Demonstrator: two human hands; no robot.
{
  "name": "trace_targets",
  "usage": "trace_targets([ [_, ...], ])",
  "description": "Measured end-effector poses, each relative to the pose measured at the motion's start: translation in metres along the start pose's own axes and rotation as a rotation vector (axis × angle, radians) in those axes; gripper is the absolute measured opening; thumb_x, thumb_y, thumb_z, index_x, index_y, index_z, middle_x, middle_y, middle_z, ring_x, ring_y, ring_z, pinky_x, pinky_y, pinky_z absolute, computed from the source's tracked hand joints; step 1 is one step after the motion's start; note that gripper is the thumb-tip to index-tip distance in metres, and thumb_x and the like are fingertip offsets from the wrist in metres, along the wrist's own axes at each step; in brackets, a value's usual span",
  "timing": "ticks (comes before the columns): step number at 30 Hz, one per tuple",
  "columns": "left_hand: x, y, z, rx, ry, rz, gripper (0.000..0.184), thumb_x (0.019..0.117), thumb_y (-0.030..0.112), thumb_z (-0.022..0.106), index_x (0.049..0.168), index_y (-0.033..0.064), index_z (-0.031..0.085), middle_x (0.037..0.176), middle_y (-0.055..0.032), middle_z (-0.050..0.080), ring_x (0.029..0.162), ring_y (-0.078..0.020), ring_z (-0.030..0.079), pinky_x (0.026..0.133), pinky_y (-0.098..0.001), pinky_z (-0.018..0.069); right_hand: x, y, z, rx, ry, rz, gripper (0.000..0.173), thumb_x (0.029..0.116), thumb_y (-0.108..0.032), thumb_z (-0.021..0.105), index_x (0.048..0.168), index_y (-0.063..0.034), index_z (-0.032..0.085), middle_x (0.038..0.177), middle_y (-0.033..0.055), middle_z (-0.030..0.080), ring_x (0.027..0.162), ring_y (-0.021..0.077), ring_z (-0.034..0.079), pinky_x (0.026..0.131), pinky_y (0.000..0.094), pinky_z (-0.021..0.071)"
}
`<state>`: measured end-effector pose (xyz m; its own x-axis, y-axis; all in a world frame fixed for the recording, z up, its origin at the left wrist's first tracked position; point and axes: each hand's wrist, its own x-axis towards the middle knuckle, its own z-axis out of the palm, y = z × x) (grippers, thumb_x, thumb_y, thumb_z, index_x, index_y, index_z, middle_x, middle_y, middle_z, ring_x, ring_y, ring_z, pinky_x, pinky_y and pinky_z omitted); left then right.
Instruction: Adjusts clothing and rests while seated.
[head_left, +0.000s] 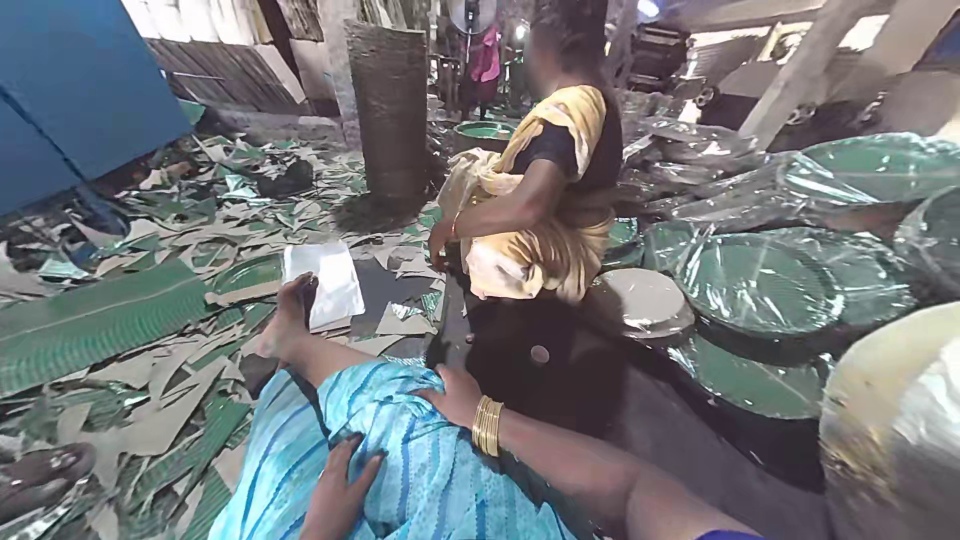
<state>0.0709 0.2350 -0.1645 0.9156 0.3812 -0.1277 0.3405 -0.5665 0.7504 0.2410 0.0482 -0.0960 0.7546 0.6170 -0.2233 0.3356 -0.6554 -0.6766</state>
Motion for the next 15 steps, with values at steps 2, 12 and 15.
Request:
trace_targets([
  [2, 0.001, 0.004, -0.001, 0.013, -0.032, -0.027, 0.060, 0.1000, 0.032, 0.063, 0.142, -0.0094, 0.051, 0.147, -0.0334, 0.048, 0.140, -0.0467, 0.045, 0.117, -0.0597, 0.0342, 0.008, -0.005, 0.000, 0.033, 0.040, 0.013, 0.056, 0.1038, -0.047, 0.057, 0.133, 0.0008, 0.060, 0.120, 0.0272, 0.068, 0.116, 0.0412, 0.065, 0.101, 0.0586, 0.0491],
  [12, 0.011, 0.016, -0.033, 0.043, 0.426, -0.005, 0.028, 0.1003, 0.009, 0.059, 0.113, -0.0143, 0.067, 0.114, -0.0356, 0.066, 0.112, -0.0497, 0.064, 0.101, -0.0646, 0.0453, 0.112, -0.054, -0.028, 0.119, 0.276, 0.048, 0.047, 0.1064, -0.030, 0.055, 0.145, -0.0034, 0.053, 0.136, 0.0243, 0.063, 0.128, 0.0391, 0.060, 0.108, 0.0562, 0.0465],
  [15, 0.030, 0.017, -0.038, 0.051, 0.520, 0.048, 0.027, 0.0953, 0.004, 0.064, 0.113, -0.0157, 0.067, 0.122, -0.0376, 0.063, 0.119, -0.0526, 0.060, 0.104, -0.0658, 0.0433, 0.110, -0.073, -0.015, 0.010, 0.272, -0.038, 0.058, 0.1025, -0.027, 0.061, 0.154, -0.0059, 0.044, 0.156, 0.0214, 0.045, 0.146, 0.0388, 0.041, 0.117, 0.0585, 0.0345],
])
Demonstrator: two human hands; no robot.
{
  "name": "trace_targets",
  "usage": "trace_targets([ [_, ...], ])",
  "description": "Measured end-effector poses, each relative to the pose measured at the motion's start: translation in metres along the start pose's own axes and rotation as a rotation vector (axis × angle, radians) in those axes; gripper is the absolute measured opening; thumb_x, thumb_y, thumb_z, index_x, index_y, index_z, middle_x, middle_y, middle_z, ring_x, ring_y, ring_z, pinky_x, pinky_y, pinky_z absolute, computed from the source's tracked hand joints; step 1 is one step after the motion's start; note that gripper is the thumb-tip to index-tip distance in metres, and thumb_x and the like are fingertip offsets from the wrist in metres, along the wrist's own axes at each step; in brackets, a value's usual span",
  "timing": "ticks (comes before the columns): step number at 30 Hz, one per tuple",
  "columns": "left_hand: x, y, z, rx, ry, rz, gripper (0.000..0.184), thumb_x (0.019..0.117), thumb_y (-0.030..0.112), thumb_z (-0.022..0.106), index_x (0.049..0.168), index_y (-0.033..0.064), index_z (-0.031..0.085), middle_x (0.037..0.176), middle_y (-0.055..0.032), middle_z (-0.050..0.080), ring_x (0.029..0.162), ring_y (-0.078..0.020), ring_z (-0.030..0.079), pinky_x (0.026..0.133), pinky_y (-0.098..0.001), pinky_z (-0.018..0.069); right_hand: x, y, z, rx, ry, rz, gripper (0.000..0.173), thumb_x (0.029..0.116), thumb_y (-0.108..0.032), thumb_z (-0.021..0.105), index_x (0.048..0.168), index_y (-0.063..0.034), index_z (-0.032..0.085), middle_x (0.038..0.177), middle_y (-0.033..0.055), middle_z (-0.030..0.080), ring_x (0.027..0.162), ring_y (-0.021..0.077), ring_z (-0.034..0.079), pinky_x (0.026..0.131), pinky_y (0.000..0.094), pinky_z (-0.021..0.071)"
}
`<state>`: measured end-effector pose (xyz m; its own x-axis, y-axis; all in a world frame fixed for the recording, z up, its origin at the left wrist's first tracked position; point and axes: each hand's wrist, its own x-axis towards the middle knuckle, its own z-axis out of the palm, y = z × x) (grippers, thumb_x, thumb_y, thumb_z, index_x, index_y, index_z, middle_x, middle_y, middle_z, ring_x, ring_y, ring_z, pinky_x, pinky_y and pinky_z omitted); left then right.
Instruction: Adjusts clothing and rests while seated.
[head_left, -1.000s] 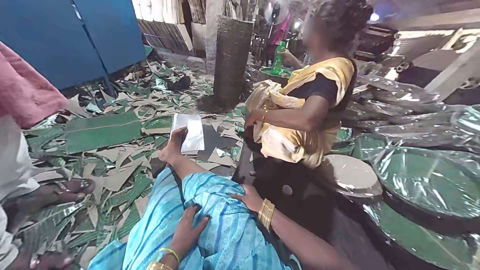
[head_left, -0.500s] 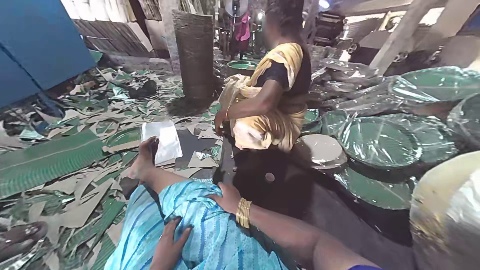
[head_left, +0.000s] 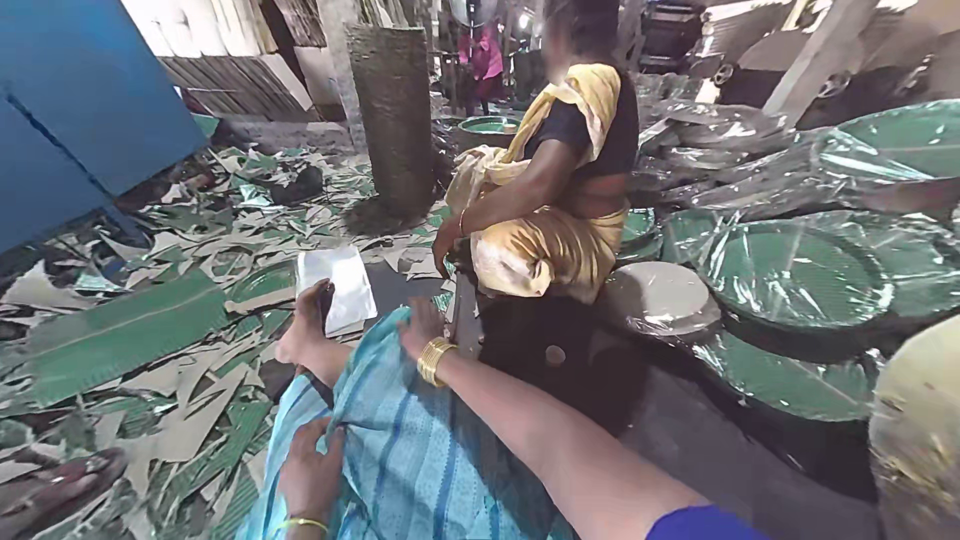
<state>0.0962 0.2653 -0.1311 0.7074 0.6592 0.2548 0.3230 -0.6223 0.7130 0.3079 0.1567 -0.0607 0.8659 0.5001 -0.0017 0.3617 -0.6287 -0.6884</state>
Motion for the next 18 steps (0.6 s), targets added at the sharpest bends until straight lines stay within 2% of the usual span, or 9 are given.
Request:
trace_targets([
  [3, -0.005, -0.007, 0.020, 0.331, -0.307, -0.096, 0.041, 0.0997, 0.008, 0.058, 0.137, -0.0105, 0.056, 0.141, -0.0334, 0.054, 0.134, -0.0485, 0.051, 0.113, -0.0623, 0.0375, -0.042, -0.008, 0.038, -0.267, -0.258, -0.269, 0.072, 0.0981, -0.024, 0.066, 0.161, -0.0088, 0.034, 0.169, 0.0229, 0.021, 0.156, 0.0415, 0.022, 0.123, 0.0635, 0.0216],
  [4, -0.013, -0.006, 0.027, 0.550, -0.501, -0.073, 0.045, 0.0981, 0.004, 0.056, 0.141, -0.0098, 0.051, 0.145, -0.0314, 0.052, 0.137, -0.0463, 0.050, 0.116, -0.0612, 0.0348, -0.056, -0.004, 0.054, -0.386, -0.392, -0.388, 0.067, 0.0989, -0.024, 0.065, 0.158, -0.0072, 0.039, 0.169, 0.0230, 0.020, 0.156, 0.0428, 0.019, 0.123, 0.0659, 0.0185],
  [6, -0.026, -0.002, 0.036, 0.852, -0.855, 0.063, 0.057, 0.0938, -0.008, 0.057, 0.149, -0.0094, 0.043, 0.154, -0.0288, 0.045, 0.145, -0.0437, 0.041, 0.123, -0.0642, 0.0170, -0.072, -0.001, 0.074, -0.593, -0.612, -0.560, 0.057, 0.0987, -0.022, 0.064, 0.151, -0.0043, 0.050, 0.169, 0.0273, 0.013, 0.157, 0.0487, 0.009, 0.124, 0.0692, 0.0097],
  [8, -0.031, 0.002, 0.032, 0.872, -0.978, 0.093, 0.064, 0.0905, -0.011, 0.058, 0.151, -0.0083, 0.040, 0.156, -0.0261, 0.044, 0.149, -0.0393, 0.037, 0.126, -0.0582, 0.0054, -0.078, -0.006, 0.080, -0.669, -0.681, -0.595, 0.054, 0.0993, -0.023, 0.064, 0.148, -0.0026, 0.053, 0.169, 0.0294, 0.011, 0.156, 0.0506, 0.005, 0.123, 0.0713, 0.0069],
  [10, -0.027, 0.004, 0.025, 0.826, -0.970, 0.052, 0.066, 0.0889, -0.008, 0.062, 0.151, -0.0078, 0.040, 0.155, -0.0252, 0.045, 0.150, -0.0367, 0.036, 0.128, -0.0514, 0.0031, -0.075, -0.009, 0.081, -0.675, -0.682, -0.593, 0.054, 0.0988, -0.023, 0.066, 0.147, -0.0015, 0.054, 0.170, 0.0280, 0.010, 0.156, 0.0497, 0.005, 0.122, 0.0713, 0.0073],
  [13, -0.030, -0.006, 0.023, 0.743, -0.859, 0.067, 0.064, 0.0853, -0.009, 0.065, 0.147, -0.0085, 0.047, 0.151, -0.0281, 0.049, 0.147, -0.0406, 0.039, 0.127, -0.0529, 0.0103, -0.075, -0.007, 0.079, -0.665, -0.668, -0.600, 0.052, 0.0989, -0.025, 0.066, 0.145, -0.0022, 0.057, 0.170, 0.0253, 0.012, 0.157, 0.0483, 0.007, 0.123, 0.0696, 0.0078],
  [15, -0.032, -0.004, 0.021, 0.711, -0.767, 0.020, 0.056, 0.0839, -0.005, 0.069, 0.138, -0.0076, 0.056, 0.141, -0.0300, 0.056, 0.140, -0.0445, 0.047, 0.123, -0.0554, 0.0240, -0.077, -0.007, 0.075, -0.643, -0.671, -0.599, 0.052, 0.0978, -0.025, 0.067, 0.145, -0.0046, 0.057, 0.170, 0.0233, 0.016, 0.157, 0.0469, 0.009, 0.124, 0.0688, 0.0078],
  [17, -0.032, -0.006, 0.011, 0.615, -0.640, -0.076, 0.040, 0.0871, 0.004, 0.070, 0.125, -0.0086, 0.064, 0.127, -0.0328, 0.063, 0.126, -0.0500, 0.057, 0.109, -0.0627, 0.0421, -0.085, -0.012, 0.070, -0.554, -0.658, -0.589, 0.046, 0.1003, -0.028, 0.064, 0.142, -0.0075, 0.061, 0.164, 0.0192, 0.035, 0.156, 0.0417, 0.020, 0.124, 0.0664, 0.0107],
  [18, -0.030, -0.010, 0.004, 0.524, -0.563, -0.116, 0.034, 0.0932, 0.009, 0.065, 0.121, -0.0101, 0.065, 0.123, -0.0346, 0.065, 0.122, -0.0522, 0.059, 0.104, -0.0663, 0.0442, -0.093, -0.016, 0.066, -0.496, -0.654, -0.577, 0.043, 0.1025, -0.029, 0.061, 0.141, -0.0082, 0.062, 0.159, 0.0175, 0.044, 0.154, 0.0386, 0.027, 0.125, 0.0645, 0.0132],
])
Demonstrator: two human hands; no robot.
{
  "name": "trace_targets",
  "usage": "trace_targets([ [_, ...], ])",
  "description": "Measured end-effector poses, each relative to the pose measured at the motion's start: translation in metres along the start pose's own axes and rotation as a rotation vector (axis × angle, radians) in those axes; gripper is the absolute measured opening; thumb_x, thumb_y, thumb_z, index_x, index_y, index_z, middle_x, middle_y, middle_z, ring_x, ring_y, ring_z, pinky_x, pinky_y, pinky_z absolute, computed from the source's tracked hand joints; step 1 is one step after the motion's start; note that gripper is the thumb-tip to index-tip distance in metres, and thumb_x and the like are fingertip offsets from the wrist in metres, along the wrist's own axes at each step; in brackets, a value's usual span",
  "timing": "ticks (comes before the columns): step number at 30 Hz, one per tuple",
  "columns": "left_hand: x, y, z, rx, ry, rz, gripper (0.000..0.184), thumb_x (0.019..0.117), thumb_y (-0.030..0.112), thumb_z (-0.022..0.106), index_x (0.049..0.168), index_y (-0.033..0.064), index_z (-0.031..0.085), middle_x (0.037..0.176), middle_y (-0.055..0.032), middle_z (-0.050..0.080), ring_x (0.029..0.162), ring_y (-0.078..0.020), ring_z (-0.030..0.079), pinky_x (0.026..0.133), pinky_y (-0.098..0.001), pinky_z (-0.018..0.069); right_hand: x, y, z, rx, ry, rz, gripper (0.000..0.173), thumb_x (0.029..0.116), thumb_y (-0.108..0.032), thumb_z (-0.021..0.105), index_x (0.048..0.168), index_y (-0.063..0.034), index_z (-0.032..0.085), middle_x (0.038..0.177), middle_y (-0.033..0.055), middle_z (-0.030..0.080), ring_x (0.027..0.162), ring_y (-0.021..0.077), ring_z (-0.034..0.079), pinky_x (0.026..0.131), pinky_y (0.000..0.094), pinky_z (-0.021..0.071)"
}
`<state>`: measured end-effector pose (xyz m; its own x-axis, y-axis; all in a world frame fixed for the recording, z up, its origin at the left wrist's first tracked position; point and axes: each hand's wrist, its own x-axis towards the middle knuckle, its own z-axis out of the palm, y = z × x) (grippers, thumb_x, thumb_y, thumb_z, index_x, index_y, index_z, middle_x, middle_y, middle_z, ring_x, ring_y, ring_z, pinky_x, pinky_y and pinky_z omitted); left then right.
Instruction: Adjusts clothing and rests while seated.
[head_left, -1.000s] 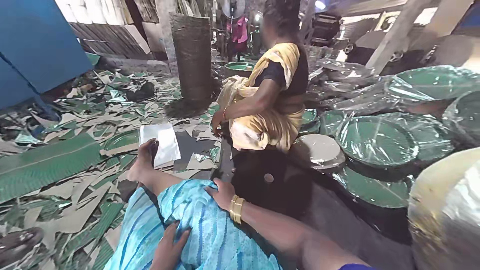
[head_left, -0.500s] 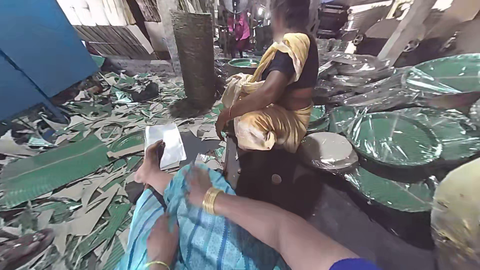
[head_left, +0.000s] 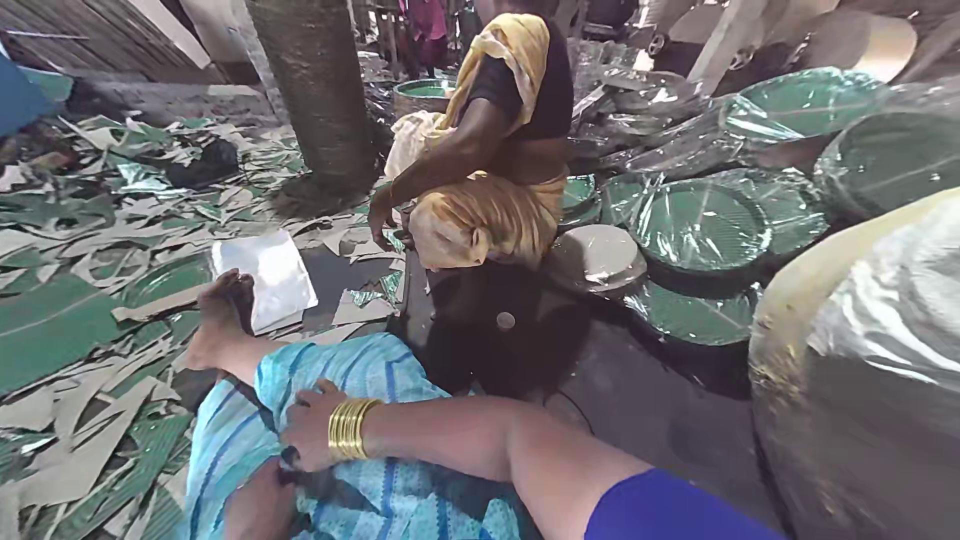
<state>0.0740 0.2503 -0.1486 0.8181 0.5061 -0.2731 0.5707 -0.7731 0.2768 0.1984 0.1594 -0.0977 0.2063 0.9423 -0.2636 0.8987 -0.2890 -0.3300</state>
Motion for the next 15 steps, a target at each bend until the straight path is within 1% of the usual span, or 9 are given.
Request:
trace_targets([
  [1, -0.001, -0.008, -0.005, -0.093, 0.071, -0.010, 0.034, 0.0968, 0.013, 0.060, 0.120, -0.0107, 0.065, 0.121, -0.0352, 0.065, 0.119, -0.0524, 0.061, 0.102, -0.0677, 0.0439, -0.010, -0.009, -0.002, 0.052, 0.010, -0.012, 0.042, 0.1039, -0.029, 0.059, 0.140, -0.0076, 0.062, 0.154, 0.0175, 0.050, 0.151, 0.0371, 0.033, 0.124, 0.0631, 0.0165],
  [2, -0.005, -0.016, -0.009, -0.193, 0.135, -0.001, 0.036, 0.1002, 0.015, 0.056, 0.125, -0.0104, 0.064, 0.124, -0.0348, 0.065, 0.122, -0.0513, 0.059, 0.106, -0.0668, 0.0414, -0.022, -0.018, -0.002, 0.078, 0.003, -0.045, 0.042, 0.1042, -0.027, 0.059, 0.140, -0.0068, 0.061, 0.151, 0.0183, 0.053, 0.148, 0.0368, 0.038, 0.122, 0.0623, 0.0213],
  [4, -0.022, -0.022, -0.022, -0.331, 0.230, 0.040, 0.040, 0.1043, 0.017, 0.050, 0.132, -0.0098, 0.061, 0.132, -0.0337, 0.062, 0.129, -0.0499, 0.056, 0.112, -0.0646, 0.0368, -0.050, -0.040, 0.002, 0.053, -0.073, -0.158, 0.044, 0.1034, -0.026, 0.061, 0.142, -0.0058, 0.059, 0.147, 0.0194, 0.056, 0.144, 0.0375, 0.044, 0.119, 0.0625, 0.0271],
  [7, -0.053, 0.006, -0.037, -0.357, 0.390, 0.184, 0.042, 0.1083, 0.022, 0.045, 0.126, -0.0108, 0.064, 0.127, -0.0345, 0.064, 0.124, -0.0518, 0.058, 0.108, -0.0677, 0.0384, -0.083, -0.061, 0.024, 0.006, -0.173, -0.269, 0.043, 0.0990, -0.025, 0.068, 0.139, -0.0085, 0.064, 0.140, 0.0178, 0.062, 0.137, 0.0365, 0.051, 0.116, 0.0641, 0.0297],
  [9, -0.071, 0.035, -0.039, -0.347, 0.442, 0.302, 0.044, 0.1090, 0.027, 0.045, 0.123, -0.0089, 0.066, 0.125, -0.0318, 0.066, 0.122, -0.0490, 0.061, 0.106, -0.0664, 0.0415, -0.105, -0.060, 0.039, 0.025, -0.125, -0.302, 0.040, 0.0980, -0.027, 0.069, 0.133, -0.0071, 0.068, 0.134, 0.0184, 0.066, 0.133, 0.0374, 0.055, 0.116, 0.0653, 0.0297],
  [10, -0.078, 0.049, -0.035, -0.346, 0.465, 0.340, 0.045, 0.1084, 0.029, 0.045, 0.123, -0.0080, 0.067, 0.125, -0.0305, 0.067, 0.122, -0.0474, 0.062, 0.106, -0.0646, 0.0427, -0.116, -0.054, 0.041, 0.008, -0.077, -0.308, 0.040, 0.0983, -0.029, 0.069, 0.132, -0.0066, 0.068, 0.133, 0.0188, 0.066, 0.132, 0.0381, 0.055, 0.115, 0.0646, 0.0309],
  [12, -0.088, 0.067, -0.019, -0.346, 0.470, 0.378, 0.049, 0.1071, 0.031, 0.045, 0.129, -0.0089, 0.063, 0.130, -0.0312, 0.064, 0.125, -0.0470, 0.060, 0.108, -0.0619, 0.0424, -0.137, -0.031, 0.036, 0.018, 0.046, -0.275, 0.039, 0.0986, -0.025, 0.068, 0.132, -0.0047, 0.067, 0.138, 0.0191, 0.064, 0.137, 0.0382, 0.052, 0.118, 0.0617, 0.0293],
  [14, -0.094, 0.075, 0.003, -0.317, 0.406, 0.370, 0.052, 0.1071, 0.030, 0.045, 0.138, -0.0108, 0.054, 0.139, -0.0332, 0.056, 0.133, -0.0482, 0.053, 0.113, -0.0603, 0.0386, -0.158, 0.017, 0.031, 0.075, 0.212, -0.196, 0.040, 0.1005, -0.022, 0.063, 0.135, -0.0020, 0.063, 0.147, 0.0196, 0.057, 0.145, 0.0369, 0.043, 0.121, 0.0585, 0.0261],
  [15, -0.096, 0.078, 0.016, -0.298, 0.362, 0.360, 0.052, 0.1070, 0.028, 0.047, 0.140, -0.0114, 0.052, 0.144, -0.0339, 0.052, 0.137, -0.0492, 0.048, 0.116, -0.0606, 0.0347, -0.168, 0.048, 0.033, 0.123, 0.312, -0.095, 0.042, 0.1020, -0.024, 0.059, 0.138, -0.0037, 0.062, 0.151, 0.0185, 0.053, 0.148, 0.0358, 0.040, 0.122, 0.0575, 0.0257],
])
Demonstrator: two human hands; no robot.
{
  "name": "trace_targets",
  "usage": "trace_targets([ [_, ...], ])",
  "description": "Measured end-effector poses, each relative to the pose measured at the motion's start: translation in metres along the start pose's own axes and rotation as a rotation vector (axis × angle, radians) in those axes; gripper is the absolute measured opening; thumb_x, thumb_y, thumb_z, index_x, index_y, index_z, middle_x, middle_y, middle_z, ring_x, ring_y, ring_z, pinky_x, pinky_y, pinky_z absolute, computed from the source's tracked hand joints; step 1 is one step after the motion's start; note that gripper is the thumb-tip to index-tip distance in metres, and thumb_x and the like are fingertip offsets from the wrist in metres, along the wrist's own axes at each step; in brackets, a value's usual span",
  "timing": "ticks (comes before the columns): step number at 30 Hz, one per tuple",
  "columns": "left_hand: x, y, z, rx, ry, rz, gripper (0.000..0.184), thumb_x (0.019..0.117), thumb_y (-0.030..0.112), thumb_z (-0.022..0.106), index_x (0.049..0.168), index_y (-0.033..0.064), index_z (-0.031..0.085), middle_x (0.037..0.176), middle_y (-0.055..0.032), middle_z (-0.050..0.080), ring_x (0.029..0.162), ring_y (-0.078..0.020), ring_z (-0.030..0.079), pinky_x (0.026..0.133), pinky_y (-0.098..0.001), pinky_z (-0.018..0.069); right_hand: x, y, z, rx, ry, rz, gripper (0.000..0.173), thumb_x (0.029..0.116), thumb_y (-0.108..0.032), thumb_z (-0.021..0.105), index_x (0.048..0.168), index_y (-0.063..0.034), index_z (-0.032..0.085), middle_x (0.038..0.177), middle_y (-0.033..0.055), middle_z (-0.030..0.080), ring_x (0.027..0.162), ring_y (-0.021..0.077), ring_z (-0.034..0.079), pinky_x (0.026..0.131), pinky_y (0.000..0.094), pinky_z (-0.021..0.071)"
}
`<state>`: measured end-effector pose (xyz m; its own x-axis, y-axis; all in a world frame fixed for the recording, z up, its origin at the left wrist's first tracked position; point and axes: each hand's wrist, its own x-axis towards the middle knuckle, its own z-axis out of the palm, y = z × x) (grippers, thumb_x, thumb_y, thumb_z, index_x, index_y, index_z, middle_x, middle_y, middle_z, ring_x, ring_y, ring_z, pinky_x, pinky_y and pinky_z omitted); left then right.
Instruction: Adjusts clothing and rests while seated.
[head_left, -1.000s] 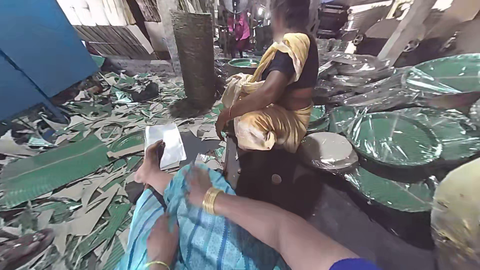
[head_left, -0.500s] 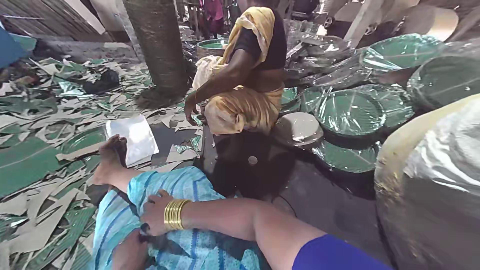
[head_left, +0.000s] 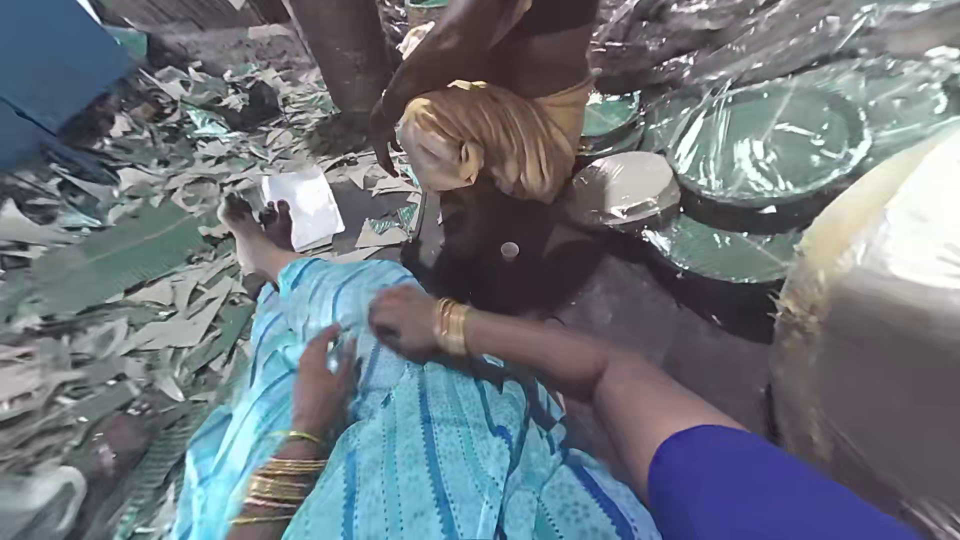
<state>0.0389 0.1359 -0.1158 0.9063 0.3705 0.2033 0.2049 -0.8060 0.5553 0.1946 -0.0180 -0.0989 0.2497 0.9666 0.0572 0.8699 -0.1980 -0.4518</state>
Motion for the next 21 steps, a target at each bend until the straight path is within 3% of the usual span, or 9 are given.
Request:
trace_targets([
  [2, -0.009, -0.012, 0.021, 0.056, -0.043, 0.052, 0.057, 0.1040, 0.026, 0.044, 0.144, -0.0145, 0.046, 0.154, -0.0356, 0.040, 0.146, -0.0520, 0.036, 0.121, -0.0613, 0.0249, -0.022, 0.061, -0.011, 0.088, 0.113, 0.319, 0.047, 0.1019, -0.030, 0.059, 0.144, -0.0075, 0.059, 0.152, 0.0187, 0.052, 0.146, 0.0374, 0.042, 0.118, 0.0605, 0.0312],
  [4, -0.008, -0.023, 0.024, 0.101, -0.017, 0.104, 0.058, 0.1033, 0.028, 0.043, 0.143, -0.0151, 0.048, 0.154, -0.0353, 0.041, 0.145, -0.0525, 0.037, 0.120, -0.0614, 0.0257, -0.046, 0.111, -0.024, 0.118, 0.050, 0.658, 0.054, 0.1019, -0.037, 0.059, 0.144, -0.0025, 0.056, 0.143, 0.0266, 0.057, 0.136, 0.0451, 0.051, 0.109, 0.0671, 0.0389],
  [7, -0.003, -0.031, 0.023, 0.099, 0.027, 0.147, 0.060, 0.1011, 0.029, 0.044, 0.139, -0.0161, 0.051, 0.150, -0.0369, 0.044, 0.142, -0.0546, 0.041, 0.118, -0.0637, 0.0290, -0.072, 0.163, -0.023, 0.143, -0.005, 0.926, 0.069, 0.0993, -0.033, 0.064, 0.151, 0.0057, 0.042, 0.152, 0.0339, 0.044, 0.143, 0.0514, 0.040, 0.115, 0.0700, 0.0293],
  [10, -0.002, -0.035, 0.024, 0.086, 0.044, 0.155, 0.062, 0.1006, 0.032, 0.044, 0.140, -0.0149, 0.050, 0.150, -0.0369, 0.044, 0.141, -0.0559, 0.040, 0.116, -0.0659, 0.0289, -0.079, 0.193, -0.017, 0.199, 0.065, 1.019, 0.078, 0.0973, -0.024, 0.068, 0.159, 0.0034, 0.030, 0.163, 0.0302, 0.030, 0.151, 0.0461, 0.029, 0.122, 0.0619, 0.0261],
  [13, -0.010, -0.037, 0.027, 0.103, 0.035, 0.125, 0.064, 0.1000, 0.035, 0.042, 0.143, -0.0119, 0.049, 0.152, -0.0336, 0.045, 0.142, -0.0532, 0.041, 0.116, -0.0641, 0.0303, -0.080, 0.210, -0.008, 0.198, -0.010, 1.050, 0.066, 0.0998, -0.019, 0.064, 0.156, 0.0037, 0.036, 0.158, 0.0286, 0.039, 0.146, 0.0445, 0.040, 0.116, 0.0609, 0.0356],
  [15, -0.006, -0.033, 0.028, 0.109, 0.027, 0.120, 0.064, 0.1002, 0.036, 0.040, 0.145, -0.0098, 0.048, 0.154, -0.0313, 0.044, 0.143, -0.0517, 0.040, 0.117, -0.0644, 0.0297, -0.080, 0.218, -0.013, 0.174, 0.001, 1.038, 0.068, 0.0982, -0.013, 0.064, 0.158, 0.0004, 0.034, 0.160, 0.0266, 0.037, 0.147, 0.0436, 0.039, 0.116, 0.0606, 0.0355],
  [17, 0.000, -0.033, 0.031, 0.109, 0.020, 0.126, 0.065, 0.1004, 0.037, 0.040, 0.146, -0.0089, 0.049, 0.155, -0.0300, 0.043, 0.144, -0.0514, 0.039, 0.116, -0.0660, 0.0294, -0.082, 0.228, -0.007, 0.150, 0.000, 1.011, 0.074, 0.0987, -0.011, 0.063, 0.162, -0.0042, 0.025, 0.165, 0.0243, 0.029, 0.151, 0.0420, 0.034, 0.119, 0.0590, 0.0328],
  [19, 0.002, -0.032, 0.033, 0.108, 0.010, 0.127, 0.066, 0.1003, 0.038, 0.039, 0.146, -0.0080, 0.049, 0.155, -0.0291, 0.043, 0.144, -0.0510, 0.039, 0.115, -0.0665, 0.0299, -0.085, 0.229, 0.003, 0.160, -0.004, 0.966, 0.077, 0.0998, -0.008, 0.061, 0.164, -0.0060, 0.019, 0.170, 0.0204, 0.021, 0.156, 0.0373, 0.022, 0.125, 0.0537, 0.0236],
  [21, 0.005, -0.030, 0.035, 0.106, 0.007, 0.122, 0.065, 0.0994, 0.038, 0.040, 0.145, -0.0077, 0.050, 0.155, -0.0286, 0.043, 0.144, -0.0505, 0.040, 0.115, -0.0657, 0.0303, -0.089, 0.229, 0.009, 0.165, 0.042, 0.959, 0.067, 0.1022, -0.010, 0.057, 0.162, -0.0065, 0.028, 0.168, 0.0181, 0.027, 0.156, 0.0349, 0.025, 0.126, 0.0524, 0.0226],
])
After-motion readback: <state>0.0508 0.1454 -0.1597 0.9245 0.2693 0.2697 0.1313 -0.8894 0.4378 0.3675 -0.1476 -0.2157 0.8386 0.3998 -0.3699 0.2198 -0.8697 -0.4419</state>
